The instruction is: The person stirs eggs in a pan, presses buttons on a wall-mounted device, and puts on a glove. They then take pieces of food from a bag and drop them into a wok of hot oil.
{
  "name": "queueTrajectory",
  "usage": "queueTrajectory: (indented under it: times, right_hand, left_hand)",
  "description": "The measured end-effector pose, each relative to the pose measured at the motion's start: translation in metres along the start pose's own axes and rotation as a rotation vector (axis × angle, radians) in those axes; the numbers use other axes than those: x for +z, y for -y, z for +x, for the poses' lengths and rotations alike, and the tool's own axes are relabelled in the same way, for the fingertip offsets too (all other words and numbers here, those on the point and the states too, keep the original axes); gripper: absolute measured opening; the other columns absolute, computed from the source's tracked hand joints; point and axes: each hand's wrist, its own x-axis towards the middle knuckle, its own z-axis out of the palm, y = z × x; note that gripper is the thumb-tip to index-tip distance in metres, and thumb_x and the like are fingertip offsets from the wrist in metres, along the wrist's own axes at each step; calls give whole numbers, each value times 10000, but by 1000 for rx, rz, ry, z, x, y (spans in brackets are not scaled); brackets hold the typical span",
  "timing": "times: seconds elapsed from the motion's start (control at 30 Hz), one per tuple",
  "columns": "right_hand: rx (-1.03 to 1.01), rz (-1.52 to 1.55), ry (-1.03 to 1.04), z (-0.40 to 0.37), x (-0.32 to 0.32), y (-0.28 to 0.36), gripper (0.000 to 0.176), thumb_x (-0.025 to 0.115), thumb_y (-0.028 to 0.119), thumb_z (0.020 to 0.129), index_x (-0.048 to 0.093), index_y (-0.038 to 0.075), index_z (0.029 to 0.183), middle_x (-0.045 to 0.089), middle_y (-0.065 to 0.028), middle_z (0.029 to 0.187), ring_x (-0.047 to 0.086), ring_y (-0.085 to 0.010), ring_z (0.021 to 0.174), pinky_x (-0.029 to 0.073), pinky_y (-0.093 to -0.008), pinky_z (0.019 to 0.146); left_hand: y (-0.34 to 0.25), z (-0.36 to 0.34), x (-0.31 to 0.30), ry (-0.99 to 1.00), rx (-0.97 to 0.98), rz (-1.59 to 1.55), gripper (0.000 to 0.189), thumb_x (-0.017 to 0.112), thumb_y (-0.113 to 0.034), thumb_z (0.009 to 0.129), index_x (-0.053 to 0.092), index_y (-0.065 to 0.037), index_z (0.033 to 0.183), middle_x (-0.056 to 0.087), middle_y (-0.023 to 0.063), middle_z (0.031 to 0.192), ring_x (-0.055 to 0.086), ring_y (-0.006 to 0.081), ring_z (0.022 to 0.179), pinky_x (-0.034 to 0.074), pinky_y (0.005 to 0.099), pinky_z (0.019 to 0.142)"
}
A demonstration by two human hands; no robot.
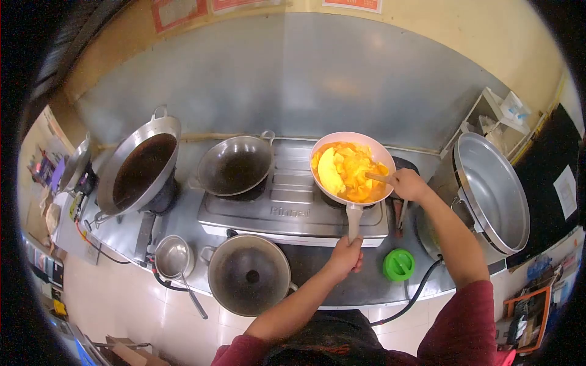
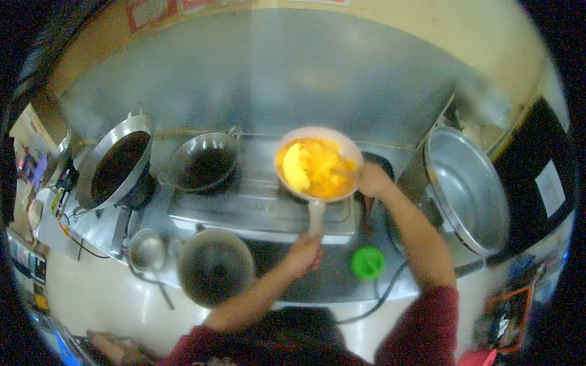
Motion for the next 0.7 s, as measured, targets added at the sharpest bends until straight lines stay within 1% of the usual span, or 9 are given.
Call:
queueTrajectory:
  times: [0.07, 0.17, 0.27, 0.37, 0.47, 0.57, 0.7]
  right_hand:
    - [73, 70, -81, -8, 9, -1, 348, 545, 293, 953, 696, -5, 853, 660, -264, 861, 643, -448, 827, 506, -504, 763]
    - [63, 58, -166, -24, 11, 7, 329, 563, 265, 950, 678, -23, 840, 658, -259, 826, 649, -446, 810, 512, -507, 766]
    - [69, -12, -164, -37, 8, 22, 351, 491, 263, 968, 713, 6, 880, 669, -272, 842, 663, -448, 791, 533, -544, 758]
    - [30, -73, -120, -52, -10, 48, 322, 507, 267, 962, 704, 12, 963, 679, -251, 823, 674, -426, 777, 546, -530, 725]
    - [-20, -243, -174, -60, -7, 54, 264, 575, 284, 959, 639, 29, 979, 657, -203, 719, 666, -391, 673, 547, -492, 621]
    - [-95, -392, -187, -76, -16, 66, 256, 579, 279, 957, 614, 37, 1033, 645, -154, 719, 669, -344, 647, 550, -445, 591]
    - [-167, -521, -122, -104, -45, 103, 251, 595, 263, 932, 605, 42, 1051, 632, -117, 745, 671, -299, 655, 546, -404, 571]
  left_hand:
    - [3, 1, -1, -3, 14, 15, 289, 508, -332, 1030, 405, -67, 981, 485, 43, 691, 453, 138, 437, 380, 310, 361]
    - [10, 8, -3, 20, 25, 24, 283, 499, -327, 1034, 397, -66, 992, 483, 42, 684, 453, 139, 434, 380, 312, 358]
    - [6, 5, -3, 43, 23, 22, 278, 493, -323, 1037, 392, -68, 991, 482, 41, 678, 451, 140, 430, 379, 312, 357]
    - [6, 4, -3, 49, 27, 4, 277, 494, -323, 1037, 384, -73, 988, 481, 40, 675, 451, 139, 428, 377, 311, 357]
    - [6, 3, -4, 55, 28, -23, 279, 501, -324, 1035, 375, -79, 989, 479, 38, 673, 453, 136, 435, 377, 309, 360]
    - [9, 5, -4, 40, 18, -48, 279, 508, -320, 1033, 368, -83, 990, 478, 37, 671, 456, 133, 446, 379, 310, 364]
    - [1, -2, -1, 14, -1, -89, 275, 515, -314, 1030, 372, -83, 990, 480, 37, 673, 462, 130, 458, 386, 310, 369]
